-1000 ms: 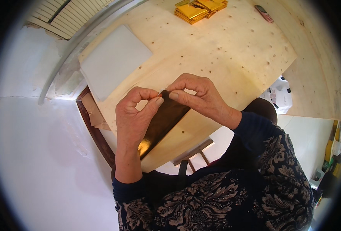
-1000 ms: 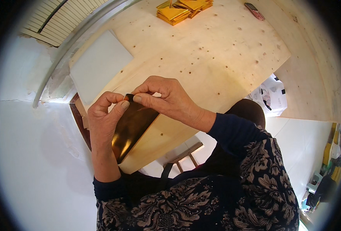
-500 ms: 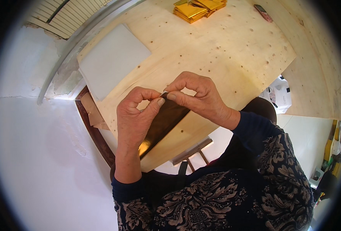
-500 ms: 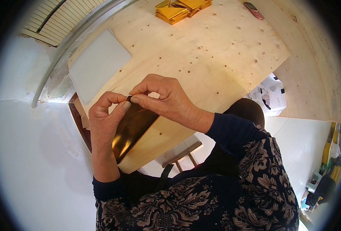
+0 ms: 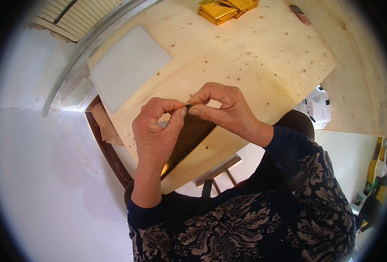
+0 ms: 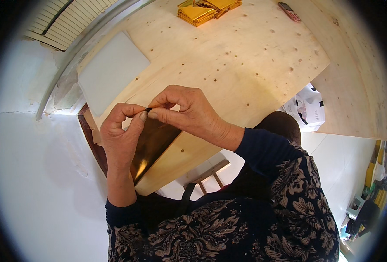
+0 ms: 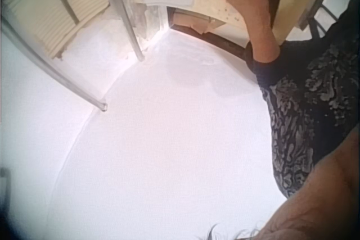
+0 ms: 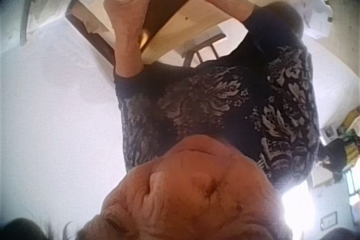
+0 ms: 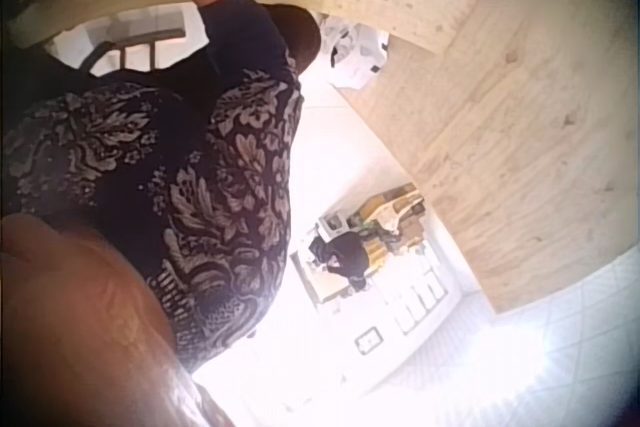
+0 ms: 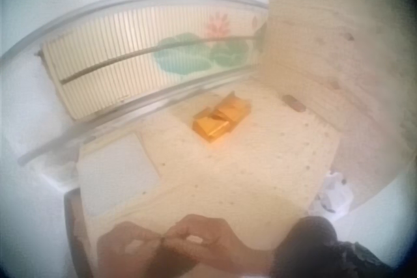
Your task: The person folds a gold-colored sheet of paper on a wooden table. They repeatedly fold the sheet in half, press the creases, and then fold it into a triangular shape.
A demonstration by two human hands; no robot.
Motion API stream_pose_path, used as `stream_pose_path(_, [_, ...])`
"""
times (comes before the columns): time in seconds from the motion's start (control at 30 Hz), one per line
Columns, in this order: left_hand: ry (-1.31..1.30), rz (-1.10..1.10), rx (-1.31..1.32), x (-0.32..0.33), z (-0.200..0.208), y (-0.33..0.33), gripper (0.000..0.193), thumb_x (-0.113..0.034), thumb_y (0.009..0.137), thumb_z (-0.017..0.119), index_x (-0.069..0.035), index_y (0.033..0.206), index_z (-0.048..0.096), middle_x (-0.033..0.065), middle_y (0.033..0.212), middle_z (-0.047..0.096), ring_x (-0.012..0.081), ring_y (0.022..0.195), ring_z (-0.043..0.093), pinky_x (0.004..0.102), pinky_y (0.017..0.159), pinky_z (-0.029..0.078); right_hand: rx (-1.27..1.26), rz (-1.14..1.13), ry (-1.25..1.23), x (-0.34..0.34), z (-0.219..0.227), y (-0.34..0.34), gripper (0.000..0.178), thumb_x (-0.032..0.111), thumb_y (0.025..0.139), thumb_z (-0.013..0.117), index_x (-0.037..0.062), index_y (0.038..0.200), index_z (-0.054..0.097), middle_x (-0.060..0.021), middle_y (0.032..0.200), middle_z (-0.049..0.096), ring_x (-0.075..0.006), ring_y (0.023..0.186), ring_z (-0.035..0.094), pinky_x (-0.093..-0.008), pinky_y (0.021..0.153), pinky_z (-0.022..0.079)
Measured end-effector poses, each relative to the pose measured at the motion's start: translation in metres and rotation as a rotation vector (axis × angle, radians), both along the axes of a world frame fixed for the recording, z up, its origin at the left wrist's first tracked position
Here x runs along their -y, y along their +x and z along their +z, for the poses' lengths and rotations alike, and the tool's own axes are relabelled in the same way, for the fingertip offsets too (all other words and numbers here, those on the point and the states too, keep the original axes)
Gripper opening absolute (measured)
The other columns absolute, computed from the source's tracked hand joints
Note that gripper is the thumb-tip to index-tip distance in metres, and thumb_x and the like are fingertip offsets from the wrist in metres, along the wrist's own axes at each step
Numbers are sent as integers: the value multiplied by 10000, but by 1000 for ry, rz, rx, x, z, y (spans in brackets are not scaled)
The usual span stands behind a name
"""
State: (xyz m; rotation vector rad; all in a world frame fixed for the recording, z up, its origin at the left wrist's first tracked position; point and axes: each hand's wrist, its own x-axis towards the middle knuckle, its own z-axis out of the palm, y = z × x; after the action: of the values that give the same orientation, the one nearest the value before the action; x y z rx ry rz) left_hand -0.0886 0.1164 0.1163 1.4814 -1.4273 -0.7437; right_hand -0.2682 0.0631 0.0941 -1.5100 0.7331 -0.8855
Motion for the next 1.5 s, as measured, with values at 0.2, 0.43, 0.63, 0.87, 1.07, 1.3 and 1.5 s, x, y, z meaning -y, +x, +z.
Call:
stream_pose_path(0.2, [45,-8,-136,1,-1,3,41,-12,828,691,-9,867,679,13,821,649,94,804,584,243,754,466,-11,4,-60,1,-3,1,74,64,892,694,7,918,654,-37,836,626,-83,735,588,-225,640,490])
stream_pose_path(0.43, [79,-9,-164,2,1,3,55,-19,831,689,-7,884,689,11,830,659,92,803,585,243,766,469,-13,20,-45,1,-4,1,75,65,894,691,4,912,652,-42,841,627,-85,737,600,-227,641,502])
stream_pose_path(0.63, [109,-1,-160,1,3,3,49,-25,826,698,-9,868,678,11,818,662,86,809,581,237,774,466,-14,34,-23,0,-5,2,80,72,892,695,8,916,653,-35,834,624,-84,724,584,-227,637,489])
stream_pose_path(0.87, [87,-8,-181,2,1,3,42,-25,827,699,-13,856,671,4,819,659,82,809,579,236,778,465,4,37,-18,0,-4,2,85,81,892,700,11,910,655,-30,824,622,-82,723,573,-228,635,480])
stream_pose_path(1.07, [112,-6,-165,1,3,3,38,-23,829,695,-11,856,671,4,811,657,82,792,579,237,763,468,-4,33,-48,0,-4,2,90,84,888,706,12,905,656,-32,824,623,-83,724,575,-230,636,478])
stream_pose_path(1.3, [99,-32,-161,0,3,4,42,-22,828,692,-7,856,664,10,834,655,90,811,577,237,763,464,10,29,-10,-1,-4,2,91,81,884,703,11,878,647,-37,825,625,-84,719,578,-234,635,478])
stream_pose_path(1.5, [86,-102,-92,1,-2,7,70,-27,839,707,-10,881,653,15,847,649,92,822,569,233,763,457,1,43,42,2,-1,0,74,75,880,693,24,863,642,-26,806,615,-94,757,567,-246,671,463])
